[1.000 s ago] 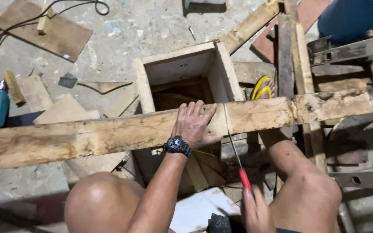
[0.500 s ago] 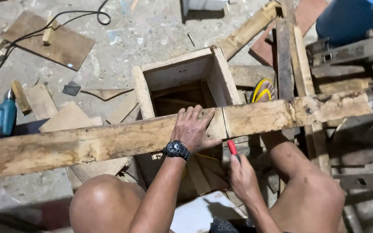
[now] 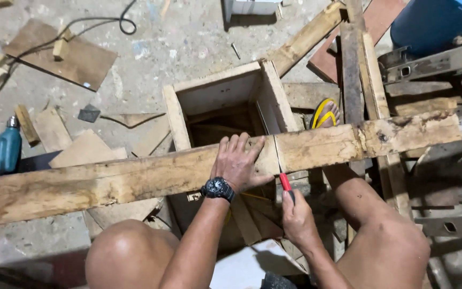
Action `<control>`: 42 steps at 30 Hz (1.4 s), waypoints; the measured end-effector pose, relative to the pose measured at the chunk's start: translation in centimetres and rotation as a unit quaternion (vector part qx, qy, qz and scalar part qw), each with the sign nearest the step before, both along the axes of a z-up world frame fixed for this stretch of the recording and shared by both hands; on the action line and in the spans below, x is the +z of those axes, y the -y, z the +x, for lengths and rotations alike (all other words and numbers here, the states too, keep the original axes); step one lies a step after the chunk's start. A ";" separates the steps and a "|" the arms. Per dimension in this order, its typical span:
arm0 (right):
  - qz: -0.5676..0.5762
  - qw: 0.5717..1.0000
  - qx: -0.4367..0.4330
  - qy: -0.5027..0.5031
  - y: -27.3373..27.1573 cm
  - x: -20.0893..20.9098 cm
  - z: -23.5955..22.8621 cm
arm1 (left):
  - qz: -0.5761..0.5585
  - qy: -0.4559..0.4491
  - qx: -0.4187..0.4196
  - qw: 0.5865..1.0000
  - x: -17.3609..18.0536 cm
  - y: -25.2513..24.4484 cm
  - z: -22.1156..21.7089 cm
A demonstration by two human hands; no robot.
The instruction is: A person uses a small hand saw to cut through a wooden plank while sitting on the floor.
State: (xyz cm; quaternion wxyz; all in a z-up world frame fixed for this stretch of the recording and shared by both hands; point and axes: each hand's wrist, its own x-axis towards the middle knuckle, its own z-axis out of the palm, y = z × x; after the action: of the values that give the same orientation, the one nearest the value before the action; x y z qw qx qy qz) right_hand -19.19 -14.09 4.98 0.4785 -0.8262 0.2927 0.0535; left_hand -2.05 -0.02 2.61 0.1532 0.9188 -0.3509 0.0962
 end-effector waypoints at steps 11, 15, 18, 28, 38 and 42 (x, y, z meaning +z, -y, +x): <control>-0.062 0.980 -0.111 -0.152 2.3 -4.6 -17.1 | 0.029 -0.027 -0.004 0.999 -0.2 -0.2 0.0; 0.041 0.995 -0.055 -0.076 1.3 -1.8 -9.1 | -0.008 -0.013 0.004 1.000 -0.1 -0.4 -0.2; 0.079 0.996 -0.045 -0.015 0.4 0.4 -2.2 | -0.030 0.001 0.004 1.000 0.3 -0.4 -0.2; 0.027 0.992 -0.100 -0.071 0.4 1.0 -11.1 | -0.024 -0.010 0.004 1.000 0.6 -0.5 -0.1; 0.026 0.998 -0.023 0.043 0.1 -0.8 -0.7 | -0.022 -0.014 0.010 1.000 0.7 -0.1 0.1; 0.094 0.994 -0.029 0.055 0.7 -1.2 -1.4 | -0.023 -0.030 0.012 0.999 -0.5 -0.1 -0.6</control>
State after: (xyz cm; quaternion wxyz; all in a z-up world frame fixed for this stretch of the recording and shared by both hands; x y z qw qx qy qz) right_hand -20.63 -14.80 3.76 0.5704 -0.7707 0.2833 0.0212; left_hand -2.61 0.13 2.07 0.1839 0.9215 -0.3330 0.0781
